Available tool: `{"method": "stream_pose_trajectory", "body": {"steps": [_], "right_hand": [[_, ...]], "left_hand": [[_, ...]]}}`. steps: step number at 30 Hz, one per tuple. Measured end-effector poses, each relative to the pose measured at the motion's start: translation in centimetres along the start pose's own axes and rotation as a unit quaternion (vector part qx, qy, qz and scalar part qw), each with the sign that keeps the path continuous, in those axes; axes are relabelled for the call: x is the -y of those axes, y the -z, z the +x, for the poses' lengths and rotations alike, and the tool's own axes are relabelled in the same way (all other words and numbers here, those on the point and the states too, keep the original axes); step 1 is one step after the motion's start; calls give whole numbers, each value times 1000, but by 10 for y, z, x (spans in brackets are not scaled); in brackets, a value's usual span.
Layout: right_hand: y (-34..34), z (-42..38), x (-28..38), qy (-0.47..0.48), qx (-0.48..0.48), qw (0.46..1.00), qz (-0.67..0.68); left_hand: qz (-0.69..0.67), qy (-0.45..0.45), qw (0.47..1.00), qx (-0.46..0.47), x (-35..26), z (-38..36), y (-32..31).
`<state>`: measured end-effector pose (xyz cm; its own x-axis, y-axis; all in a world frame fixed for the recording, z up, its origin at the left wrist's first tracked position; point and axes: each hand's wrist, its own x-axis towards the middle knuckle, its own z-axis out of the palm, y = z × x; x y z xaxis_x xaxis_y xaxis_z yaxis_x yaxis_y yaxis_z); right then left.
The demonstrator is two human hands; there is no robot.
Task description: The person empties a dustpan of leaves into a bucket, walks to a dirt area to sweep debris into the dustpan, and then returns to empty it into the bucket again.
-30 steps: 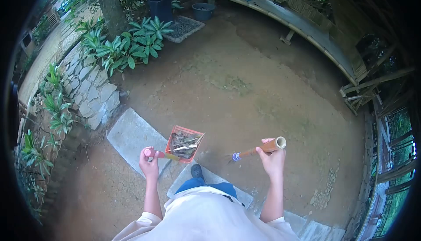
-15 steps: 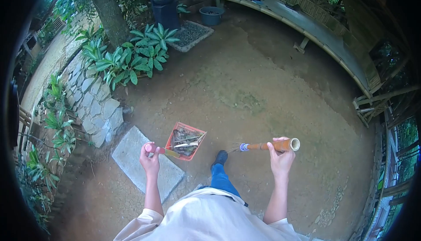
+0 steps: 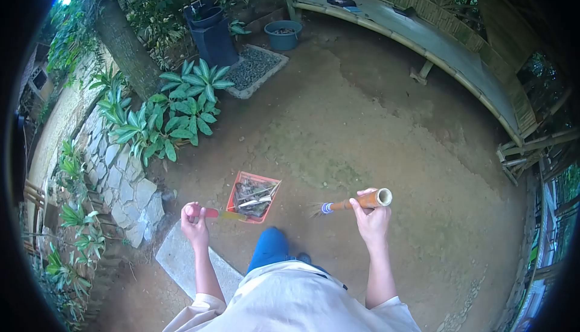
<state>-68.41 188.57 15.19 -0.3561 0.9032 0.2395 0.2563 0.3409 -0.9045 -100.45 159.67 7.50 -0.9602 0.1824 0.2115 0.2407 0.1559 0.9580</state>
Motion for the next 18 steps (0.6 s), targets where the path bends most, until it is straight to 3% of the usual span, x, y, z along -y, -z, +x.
{"method": "stream_pose_trajectory", "body": {"steps": [13,18], "right_hand": [[-133,303,-46,3,-83,992,-98],[-171,405,-29,-21,-122,990,-62]], "left_hand": [[-18,-11,999,26,53,289,-223],[58,-9,994,87,17,391,-303]]}}
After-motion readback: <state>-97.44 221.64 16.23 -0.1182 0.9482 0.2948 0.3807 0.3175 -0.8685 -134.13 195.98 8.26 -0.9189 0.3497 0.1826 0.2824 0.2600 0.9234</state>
